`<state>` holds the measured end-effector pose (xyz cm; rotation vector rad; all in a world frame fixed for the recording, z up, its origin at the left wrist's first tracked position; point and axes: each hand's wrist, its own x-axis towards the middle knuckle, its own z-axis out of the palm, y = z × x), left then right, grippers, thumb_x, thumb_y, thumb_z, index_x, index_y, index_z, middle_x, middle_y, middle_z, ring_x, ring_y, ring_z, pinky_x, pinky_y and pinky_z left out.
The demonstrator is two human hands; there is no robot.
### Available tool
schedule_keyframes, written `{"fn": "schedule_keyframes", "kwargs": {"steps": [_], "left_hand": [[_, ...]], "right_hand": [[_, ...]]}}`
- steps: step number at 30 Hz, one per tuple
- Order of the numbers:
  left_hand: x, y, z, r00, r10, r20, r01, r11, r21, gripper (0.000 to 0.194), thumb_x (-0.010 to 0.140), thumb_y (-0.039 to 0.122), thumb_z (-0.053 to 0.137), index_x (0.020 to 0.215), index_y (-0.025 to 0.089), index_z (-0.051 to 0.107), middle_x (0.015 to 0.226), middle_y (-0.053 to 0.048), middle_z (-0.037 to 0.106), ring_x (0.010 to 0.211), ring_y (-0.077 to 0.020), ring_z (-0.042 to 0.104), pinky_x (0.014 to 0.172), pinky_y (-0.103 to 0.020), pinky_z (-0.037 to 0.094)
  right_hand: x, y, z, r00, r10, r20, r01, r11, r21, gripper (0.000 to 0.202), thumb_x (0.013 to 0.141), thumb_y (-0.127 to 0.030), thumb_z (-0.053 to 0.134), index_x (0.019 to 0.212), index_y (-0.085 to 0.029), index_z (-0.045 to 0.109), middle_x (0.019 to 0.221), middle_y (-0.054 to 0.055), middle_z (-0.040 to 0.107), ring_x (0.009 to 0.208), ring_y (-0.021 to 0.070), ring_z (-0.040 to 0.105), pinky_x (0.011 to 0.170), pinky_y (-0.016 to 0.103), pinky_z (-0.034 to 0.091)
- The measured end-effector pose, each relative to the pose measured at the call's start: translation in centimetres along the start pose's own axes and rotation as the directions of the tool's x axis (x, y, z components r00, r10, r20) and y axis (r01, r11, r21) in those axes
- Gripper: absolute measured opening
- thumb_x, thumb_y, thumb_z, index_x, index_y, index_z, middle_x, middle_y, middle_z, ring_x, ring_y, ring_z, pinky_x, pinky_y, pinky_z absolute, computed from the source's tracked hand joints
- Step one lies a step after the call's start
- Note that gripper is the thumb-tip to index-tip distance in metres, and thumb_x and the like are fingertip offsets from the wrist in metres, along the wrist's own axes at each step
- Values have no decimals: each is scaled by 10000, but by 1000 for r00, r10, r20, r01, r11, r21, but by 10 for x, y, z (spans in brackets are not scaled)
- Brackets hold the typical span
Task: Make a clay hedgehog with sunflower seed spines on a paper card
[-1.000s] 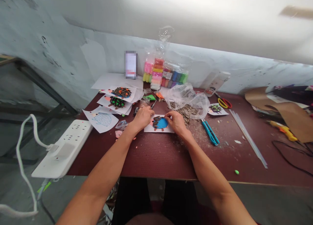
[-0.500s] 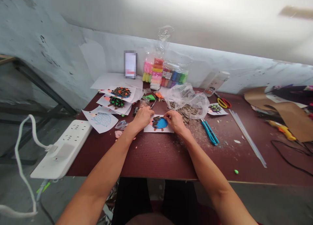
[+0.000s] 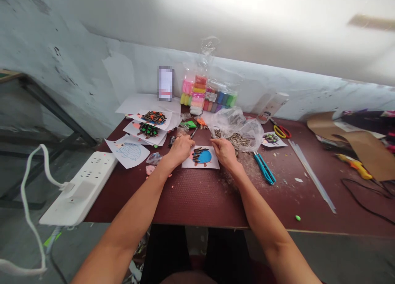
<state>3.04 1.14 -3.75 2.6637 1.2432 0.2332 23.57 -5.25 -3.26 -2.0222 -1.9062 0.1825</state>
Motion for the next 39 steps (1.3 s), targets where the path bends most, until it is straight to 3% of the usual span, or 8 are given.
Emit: {"fn": "schedule_keyframes", "kwargs": {"steps": [4,8,12,16,20,26,33,39], "left_hand": [[1,0,3,1000,-4,-12,4,1000,2,352,966,133,492,1101,176,814,1107,-130,712,1022,-251,681,893,-358,514],[0,2,0,1000,-5,-9,5,1000,7,362,963,110,482,1095,175,813,1105,-130,713,1041,-248,685,905,-349,513],[0,4,-4,1000,-11,-1,11,1000,-8,355,949,92,506,1113,178,808,1120,-131,714,1052,-246,686,926,-355,512],[0,4,-5,1000,-14,1,14,1000,-19,360,951,97,497,1103,189,810,1120,-126,711,1051,-243,682,932,-361,514],[-1,5,-4,1000,-23,-3,23,999,-23,381,961,99,474,1116,194,809,1119,-123,706,1086,-247,671,952,-360,506],[-1,4,-1,1000,-14,-20,13,999,-43,364,956,101,488,1104,180,811,1093,-134,702,1055,-253,667,913,-361,512],[-1,5,-5,1000,-22,2,22,1000,-12,379,955,100,483,1112,197,814,1083,-124,699,1019,-243,678,899,-347,518],[-2,9,-10,1000,-27,15,27,1000,-9,378,967,101,478,1129,191,808,1101,-128,700,1060,-249,676,913,-347,513]], "right_hand": [[11,-3,-1,1000,16,19,-15,999,-40,356,1021,-229,500,1266,-201,758,1187,127,773,1087,247,702,946,318,489],[35,-15,4,995,-93,30,95,993,-65,384,1031,-201,453,1275,-180,749,1227,127,757,1143,248,673,980,313,467],[63,-28,13,978,-156,142,179,970,-165,426,1006,-99,395,1229,-153,754,1329,135,708,1159,252,632,1007,327,429],[79,-34,17,966,-194,170,235,935,-267,465,992,-63,372,1332,-116,684,1412,153,647,1198,267,587,1040,344,391],[79,-32,13,971,-161,176,213,918,-336,479,997,-78,366,1382,-109,649,1348,188,659,1163,289,578,988,373,397],[66,-17,2,978,-141,153,186,923,-336,326,987,-171,484,1107,-124,783,1186,191,691,1106,299,559,967,376,393],[77,-26,11,984,-132,121,167,925,-342,465,998,-130,396,1353,-196,690,1201,165,678,1108,274,561,928,359,405],[77,-28,10,984,-138,113,169,922,-349,390,998,-151,413,1155,-138,770,1169,201,682,1140,302,554,901,374,423]]}}
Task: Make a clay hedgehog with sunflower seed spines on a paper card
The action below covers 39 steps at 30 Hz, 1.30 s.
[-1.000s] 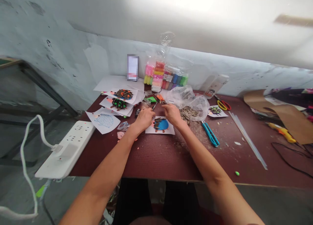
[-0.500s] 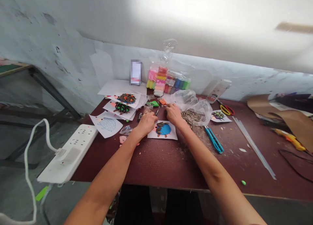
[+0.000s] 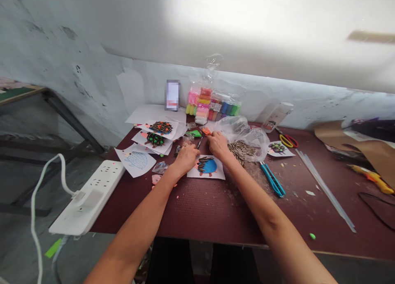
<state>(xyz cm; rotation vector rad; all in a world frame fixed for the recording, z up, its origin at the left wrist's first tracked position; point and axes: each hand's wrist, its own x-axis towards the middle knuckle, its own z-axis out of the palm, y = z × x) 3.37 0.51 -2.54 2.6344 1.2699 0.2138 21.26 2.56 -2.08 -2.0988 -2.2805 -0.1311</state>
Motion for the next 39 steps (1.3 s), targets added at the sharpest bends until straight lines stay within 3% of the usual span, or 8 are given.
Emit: {"fn": "schedule_keyframes", "kwargs": {"steps": [5,12,19,25,31,34,39], "left_hand": [[-1,2,-2,1000,-5,21,5,1000,13,400,963,95,464,1148,196,804,1094,-132,696,1043,-257,678,903,-359,513],[0,-2,5,1000,20,-12,-20,1000,18,346,956,102,493,1082,162,810,1060,-134,696,1018,-251,680,915,-366,513],[1,-3,7,999,15,-28,-15,1000,7,348,948,103,505,1096,178,811,1049,-121,698,1020,-244,677,928,-361,515],[1,-4,9,999,18,-37,-17,1000,21,326,952,120,524,1098,180,809,1049,-117,693,1007,-239,678,918,-352,517],[1,-4,9,999,11,-30,-10,1000,10,303,964,138,543,1107,182,806,1072,-120,694,1031,-246,680,929,-354,510],[0,-4,7,1000,12,-21,-12,1000,4,322,965,126,531,1126,181,804,1083,-124,698,1046,-247,679,932,-351,511],[1,-3,4,1000,10,1,-10,1000,-5,355,975,116,500,1156,182,798,1119,-127,704,1069,-243,679,942,-345,513]], "right_hand": [[10,-5,-4,995,63,-73,-58,996,70,397,1047,-227,392,1208,-187,752,1156,162,713,1114,279,594,854,341,439],[49,-20,0,993,118,-9,-116,985,127,377,1051,-255,434,1174,-175,781,1261,159,709,1159,271,605,888,319,448],[62,-24,-1,986,150,73,-158,981,115,393,1033,-199,417,1214,-141,761,1292,178,701,1213,271,612,925,305,462],[64,-27,0,985,145,91,-155,982,108,406,1034,-152,380,1256,-88,714,1296,220,682,1216,282,615,935,317,468],[57,-21,-3,988,149,43,-153,979,134,378,1078,-260,375,1310,-118,638,1355,189,645,1224,258,605,942,302,466],[46,-10,-9,984,179,22,-180,969,170,351,1071,-246,378,1274,-124,637,1291,176,688,1168,254,635,920,309,473],[20,20,-16,943,332,-20,-327,937,120,337,1017,-160,412,1264,-85,628,1189,218,737,1048,268,683,841,316,467]]}}
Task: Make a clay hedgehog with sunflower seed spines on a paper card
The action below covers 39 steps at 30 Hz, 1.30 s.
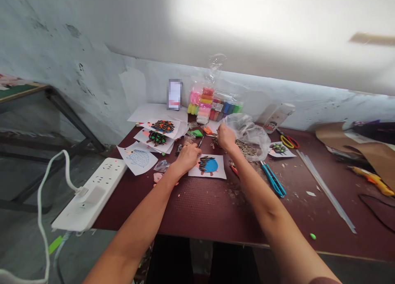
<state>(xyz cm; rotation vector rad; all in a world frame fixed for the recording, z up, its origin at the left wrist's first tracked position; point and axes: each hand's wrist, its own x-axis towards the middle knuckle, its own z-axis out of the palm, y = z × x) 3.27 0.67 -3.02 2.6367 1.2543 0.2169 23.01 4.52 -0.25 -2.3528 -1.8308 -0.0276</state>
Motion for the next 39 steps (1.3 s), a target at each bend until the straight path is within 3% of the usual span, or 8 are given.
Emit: {"fn": "schedule_keyframes", "kwargs": {"steps": [4,7,11,15,24,39], "left_hand": [[1,-1,2,1000,-19,-11,19,1000,-9,366,975,104,489,1136,190,806,1124,-122,708,1078,-245,677,940,-341,515],[3,-2,5,1000,-23,-18,23,1000,-20,369,962,99,500,1136,202,809,1124,-115,710,1061,-240,680,925,-331,521],[3,-5,8,999,-2,-39,1,1000,-17,359,951,102,514,1133,186,811,1107,-126,712,1053,-246,679,909,-330,524],[4,-7,10,999,12,-51,-13,1000,-11,345,958,112,515,1109,181,817,1096,-127,714,1026,-237,683,887,-318,520],[3,-5,6,1000,11,-19,-11,1000,2,338,977,140,509,1126,169,812,1113,-131,721,1026,-249,679,894,-341,515],[1,-3,5,999,8,-47,-9,1000,-12,335,974,123,511,1095,173,819,1102,-135,720,1033,-245,688,912,-345,531]], "right_hand": [[-17,23,-4,998,29,-50,-29,999,16,315,991,-163,471,1200,-94,695,1133,204,761,1014,278,695,832,330,477],[-34,30,-4,996,-53,-78,64,988,141,279,958,-173,540,1110,-128,769,1083,154,789,1001,270,710,861,332,491],[-63,36,-1,986,-139,-94,165,901,401,255,874,-137,601,984,-189,825,987,68,816,914,217,728,852,296,507],[-90,44,4,982,-159,-101,188,814,549,176,847,-182,652,905,-212,816,860,22,807,778,179,705,749,256,496],[-111,40,17,980,-190,-53,189,831,524,169,859,-187,639,914,-213,796,831,21,770,735,158,646,730,253,459],[-116,28,22,977,-194,-94,215,885,412,133,904,-139,636,890,-190,757,915,59,738,889,187,651,856,288,458]]}}
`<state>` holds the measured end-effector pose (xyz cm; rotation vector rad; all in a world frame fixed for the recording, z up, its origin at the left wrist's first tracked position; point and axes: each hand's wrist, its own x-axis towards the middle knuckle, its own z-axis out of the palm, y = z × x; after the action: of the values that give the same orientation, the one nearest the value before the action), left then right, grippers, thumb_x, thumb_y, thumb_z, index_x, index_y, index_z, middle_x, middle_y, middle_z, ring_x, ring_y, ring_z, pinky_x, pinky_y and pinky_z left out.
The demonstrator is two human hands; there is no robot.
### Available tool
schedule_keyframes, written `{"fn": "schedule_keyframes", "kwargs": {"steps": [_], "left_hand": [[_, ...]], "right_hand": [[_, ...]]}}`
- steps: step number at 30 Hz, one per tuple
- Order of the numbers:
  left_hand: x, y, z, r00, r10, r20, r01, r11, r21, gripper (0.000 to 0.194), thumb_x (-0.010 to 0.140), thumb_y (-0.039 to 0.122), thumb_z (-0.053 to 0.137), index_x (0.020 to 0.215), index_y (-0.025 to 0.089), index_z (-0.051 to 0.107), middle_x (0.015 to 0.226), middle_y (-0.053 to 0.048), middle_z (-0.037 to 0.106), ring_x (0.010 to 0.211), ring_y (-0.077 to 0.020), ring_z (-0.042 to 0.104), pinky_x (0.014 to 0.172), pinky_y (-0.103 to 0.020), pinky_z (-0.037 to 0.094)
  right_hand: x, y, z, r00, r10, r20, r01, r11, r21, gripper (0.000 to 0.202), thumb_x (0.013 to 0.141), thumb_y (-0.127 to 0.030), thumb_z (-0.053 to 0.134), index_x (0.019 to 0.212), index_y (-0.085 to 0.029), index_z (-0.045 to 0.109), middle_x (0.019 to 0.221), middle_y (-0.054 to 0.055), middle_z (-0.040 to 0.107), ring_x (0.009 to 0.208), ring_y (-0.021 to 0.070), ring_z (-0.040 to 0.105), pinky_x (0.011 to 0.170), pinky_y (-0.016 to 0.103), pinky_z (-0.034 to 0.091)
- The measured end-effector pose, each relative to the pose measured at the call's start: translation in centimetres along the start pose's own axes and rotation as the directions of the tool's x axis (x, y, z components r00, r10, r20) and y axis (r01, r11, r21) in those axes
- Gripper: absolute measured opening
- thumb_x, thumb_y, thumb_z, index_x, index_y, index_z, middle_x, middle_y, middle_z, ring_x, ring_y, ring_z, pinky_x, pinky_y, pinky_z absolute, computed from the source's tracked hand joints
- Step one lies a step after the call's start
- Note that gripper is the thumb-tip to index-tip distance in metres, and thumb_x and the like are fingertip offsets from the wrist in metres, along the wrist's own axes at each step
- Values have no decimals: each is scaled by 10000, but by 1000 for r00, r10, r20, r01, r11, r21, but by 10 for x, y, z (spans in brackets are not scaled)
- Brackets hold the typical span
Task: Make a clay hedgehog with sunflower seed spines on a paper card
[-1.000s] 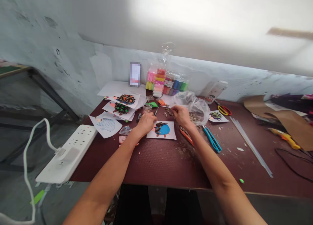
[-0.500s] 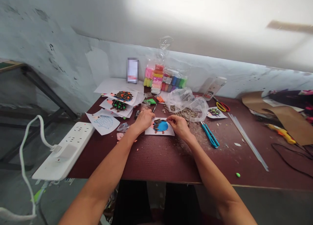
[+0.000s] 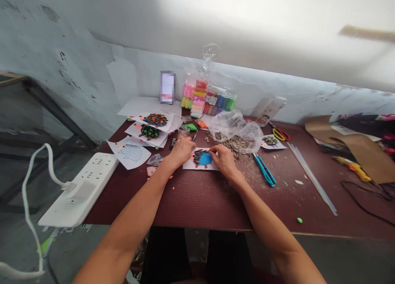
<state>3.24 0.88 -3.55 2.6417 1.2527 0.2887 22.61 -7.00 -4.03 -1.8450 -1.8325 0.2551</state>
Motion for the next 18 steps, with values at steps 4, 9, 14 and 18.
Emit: {"fn": "schedule_keyframes", "kwargs": {"steps": [4,9,14,18], "left_hand": [[0,0,0,1000,-2,2,2,1000,4,339,980,120,508,1112,180,814,1104,-129,720,1060,-245,683,924,-343,526],[0,-1,1,1000,0,1,0,1000,7,341,981,124,501,1109,175,813,1108,-131,716,1059,-248,682,918,-342,521],[1,-2,4,1000,0,0,0,1000,-1,329,973,127,515,1106,176,812,1120,-129,713,1041,-244,681,913,-345,518],[1,-2,6,1000,-3,-16,3,1000,-1,307,956,127,546,1094,180,816,1116,-125,712,1027,-240,682,907,-340,514]], "right_hand": [[1,0,3,1000,3,14,-3,1000,-21,136,902,-133,630,910,-186,755,927,61,738,898,187,651,867,293,459],[2,0,6,1000,-2,14,3,999,-42,128,913,-151,627,908,-191,748,937,62,737,910,191,649,872,297,462],[2,-2,6,1000,-11,22,12,997,-82,137,923,-156,614,909,-201,743,949,63,731,927,196,640,873,297,459],[3,-5,5,999,-28,43,33,991,-128,148,936,-169,602,909,-211,741,959,67,724,932,201,624,850,292,452]]}}
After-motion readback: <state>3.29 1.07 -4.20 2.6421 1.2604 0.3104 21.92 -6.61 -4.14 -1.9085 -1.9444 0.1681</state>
